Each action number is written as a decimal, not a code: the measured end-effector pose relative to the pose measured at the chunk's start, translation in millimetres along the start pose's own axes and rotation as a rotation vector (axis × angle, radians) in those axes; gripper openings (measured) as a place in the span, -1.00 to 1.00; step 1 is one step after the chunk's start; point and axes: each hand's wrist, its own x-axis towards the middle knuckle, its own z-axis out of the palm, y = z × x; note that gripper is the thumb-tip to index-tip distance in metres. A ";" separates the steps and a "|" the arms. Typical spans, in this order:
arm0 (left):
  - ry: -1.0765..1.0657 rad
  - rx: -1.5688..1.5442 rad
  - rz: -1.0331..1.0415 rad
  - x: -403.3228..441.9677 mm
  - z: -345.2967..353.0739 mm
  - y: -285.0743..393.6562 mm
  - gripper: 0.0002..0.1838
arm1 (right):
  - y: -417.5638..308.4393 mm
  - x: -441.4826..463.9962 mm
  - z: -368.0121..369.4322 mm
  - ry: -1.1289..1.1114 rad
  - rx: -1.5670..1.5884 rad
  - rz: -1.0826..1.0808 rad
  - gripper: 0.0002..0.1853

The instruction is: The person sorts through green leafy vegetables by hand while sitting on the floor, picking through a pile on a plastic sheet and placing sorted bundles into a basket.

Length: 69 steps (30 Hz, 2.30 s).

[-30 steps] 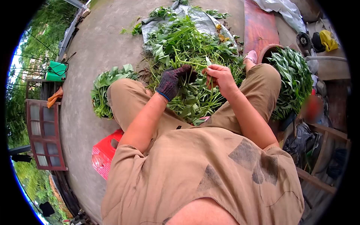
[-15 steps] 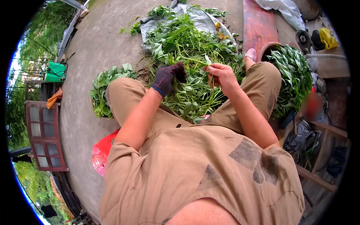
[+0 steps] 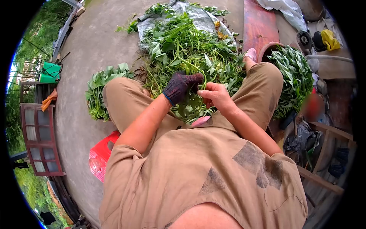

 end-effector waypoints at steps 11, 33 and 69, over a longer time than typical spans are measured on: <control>0.183 -0.003 -0.300 4.6 -10.8 -26.2 -0.64 | 0.8 5.9 -8.4 -0.045 0.078 0.094 -0.81; 0.713 -0.369 -0.819 3.1 -92.6 -100.2 -0.64 | 21.1 5.4 -27.6 0.261 -0.346 -0.199 -0.79; -0.028 -0.195 -0.495 0.3 14.5 -3.7 -0.75 | 12.3 42.7 -28.6 0.073 0.064 -0.094 -0.42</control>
